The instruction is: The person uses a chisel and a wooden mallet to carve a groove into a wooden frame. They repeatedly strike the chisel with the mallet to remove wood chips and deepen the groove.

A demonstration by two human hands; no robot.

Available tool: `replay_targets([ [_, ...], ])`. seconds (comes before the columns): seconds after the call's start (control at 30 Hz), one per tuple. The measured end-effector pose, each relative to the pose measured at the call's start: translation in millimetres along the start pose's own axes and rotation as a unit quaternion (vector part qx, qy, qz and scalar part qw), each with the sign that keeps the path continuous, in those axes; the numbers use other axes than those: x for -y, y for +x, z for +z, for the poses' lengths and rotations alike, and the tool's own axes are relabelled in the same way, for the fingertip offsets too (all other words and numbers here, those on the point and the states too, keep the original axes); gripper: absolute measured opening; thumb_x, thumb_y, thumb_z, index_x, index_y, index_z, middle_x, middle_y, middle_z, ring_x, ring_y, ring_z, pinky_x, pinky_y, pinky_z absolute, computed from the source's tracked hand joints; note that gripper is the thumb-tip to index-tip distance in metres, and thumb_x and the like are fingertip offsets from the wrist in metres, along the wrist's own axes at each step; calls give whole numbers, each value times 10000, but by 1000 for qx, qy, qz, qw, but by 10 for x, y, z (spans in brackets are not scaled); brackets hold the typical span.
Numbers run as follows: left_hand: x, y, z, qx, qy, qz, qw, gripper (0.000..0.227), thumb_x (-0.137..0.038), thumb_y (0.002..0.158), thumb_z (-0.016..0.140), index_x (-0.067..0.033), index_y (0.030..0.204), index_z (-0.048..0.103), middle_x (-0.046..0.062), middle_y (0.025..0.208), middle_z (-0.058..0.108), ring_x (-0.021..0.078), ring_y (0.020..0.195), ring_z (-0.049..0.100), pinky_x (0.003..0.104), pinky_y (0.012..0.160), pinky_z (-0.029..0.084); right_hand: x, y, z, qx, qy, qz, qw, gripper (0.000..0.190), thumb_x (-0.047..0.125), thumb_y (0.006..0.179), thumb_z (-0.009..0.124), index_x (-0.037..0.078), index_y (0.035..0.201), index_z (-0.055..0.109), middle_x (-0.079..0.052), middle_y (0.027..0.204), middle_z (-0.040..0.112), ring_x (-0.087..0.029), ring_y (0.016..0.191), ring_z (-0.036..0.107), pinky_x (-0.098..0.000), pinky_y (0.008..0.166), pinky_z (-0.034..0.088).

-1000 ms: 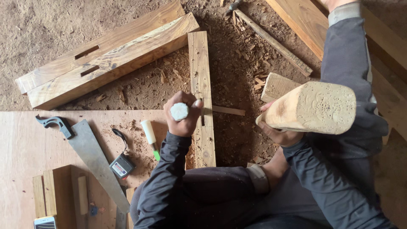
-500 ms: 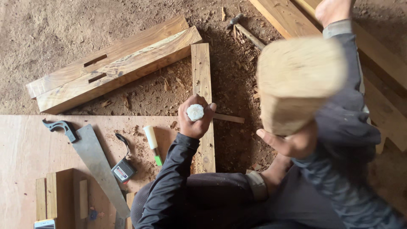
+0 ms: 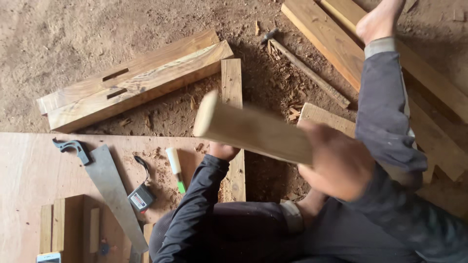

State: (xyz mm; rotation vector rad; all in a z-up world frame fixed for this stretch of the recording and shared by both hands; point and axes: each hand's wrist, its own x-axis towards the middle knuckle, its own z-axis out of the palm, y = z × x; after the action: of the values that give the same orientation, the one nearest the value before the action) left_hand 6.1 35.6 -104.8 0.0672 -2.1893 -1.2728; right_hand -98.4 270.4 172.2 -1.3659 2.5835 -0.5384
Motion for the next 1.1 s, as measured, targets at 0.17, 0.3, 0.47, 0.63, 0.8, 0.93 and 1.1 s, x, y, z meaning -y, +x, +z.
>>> replay_targets([
  [0.17, -188, 500, -169, -39, -73, -43, 996, 271, -98, 985, 586, -15, 1231, 663, 176, 1201, 705, 295, 1176, 666, 457, 956, 574, -263, 56, 379, 21, -41, 85, 995, 636, 230, 719, 833, 118, 1282, 557, -112, 1009, 731, -304, 843, 730, -424, 709, 586],
  [0.3, -613, 655, -498, -103, -236, -215, 942, 26, -23, 915, 662, -43, 923, 647, 117, 819, 703, 194, 694, 683, 342, 631, 588, -458, -190, 770, -149, 166, 18, 975, 726, 234, 688, 851, 46, 1317, 541, -157, 1096, 711, -284, 981, 719, -390, 822, 580],
  [0.47, -1075, 515, -783, -156, -332, -97, 925, 183, 29, 948, 639, -70, 819, 555, 40, 696, 585, 92, 581, 551, 245, 505, 467, -810, -492, 1389, -225, 225, -4, 948, 482, 162, 742, 867, 118, 1180, 672, -84, 1062, 733, -225, 984, 717, -362, 939, 564],
  [0.63, -1006, 412, -677, -122, -245, -133, 953, 202, -2, 912, 702, -83, 793, 562, 9, 708, 596, 88, 582, 571, 270, 493, 500, -1225, -684, 1688, -257, 365, -23, 894, 429, 51, 849, 782, 48, 1251, 632, -125, 1098, 705, -232, 1014, 701, -378, 972, 574],
  [0.8, -833, 448, -519, -100, -148, -103, 979, 217, -42, 895, 745, -82, 796, 556, -1, 730, 601, 86, 624, 556, 262, 559, 455, -1332, -547, 1785, -290, 460, -45, 838, 618, -14, 884, 745, 7, 1415, 431, -175, 1180, 634, -258, 1052, 668, -409, 975, 582],
  [0.93, -796, 369, -492, -93, -134, -116, 980, 237, -62, 891, 746, -89, 785, 536, -7, 716, 584, 76, 614, 538, 255, 559, 448, -1261, -507, 1825, -302, 485, -84, 816, 748, -13, 880, 733, -7, 1494, 307, -191, 1220, 620, -275, 1118, 665, -453, 1019, 598],
  [1.1, -800, 365, -491, -93, -157, -133, 974, 227, -49, 886, 726, -84, 775, 531, -9, 700, 580, 70, 590, 534, 249, 535, 445, -1239, -502, 1762, -279, 465, 10, 840, 641, -29, 843, 743, -38, 1399, 425, -181, 1182, 629, -266, 1085, 674, -433, 994, 587],
])
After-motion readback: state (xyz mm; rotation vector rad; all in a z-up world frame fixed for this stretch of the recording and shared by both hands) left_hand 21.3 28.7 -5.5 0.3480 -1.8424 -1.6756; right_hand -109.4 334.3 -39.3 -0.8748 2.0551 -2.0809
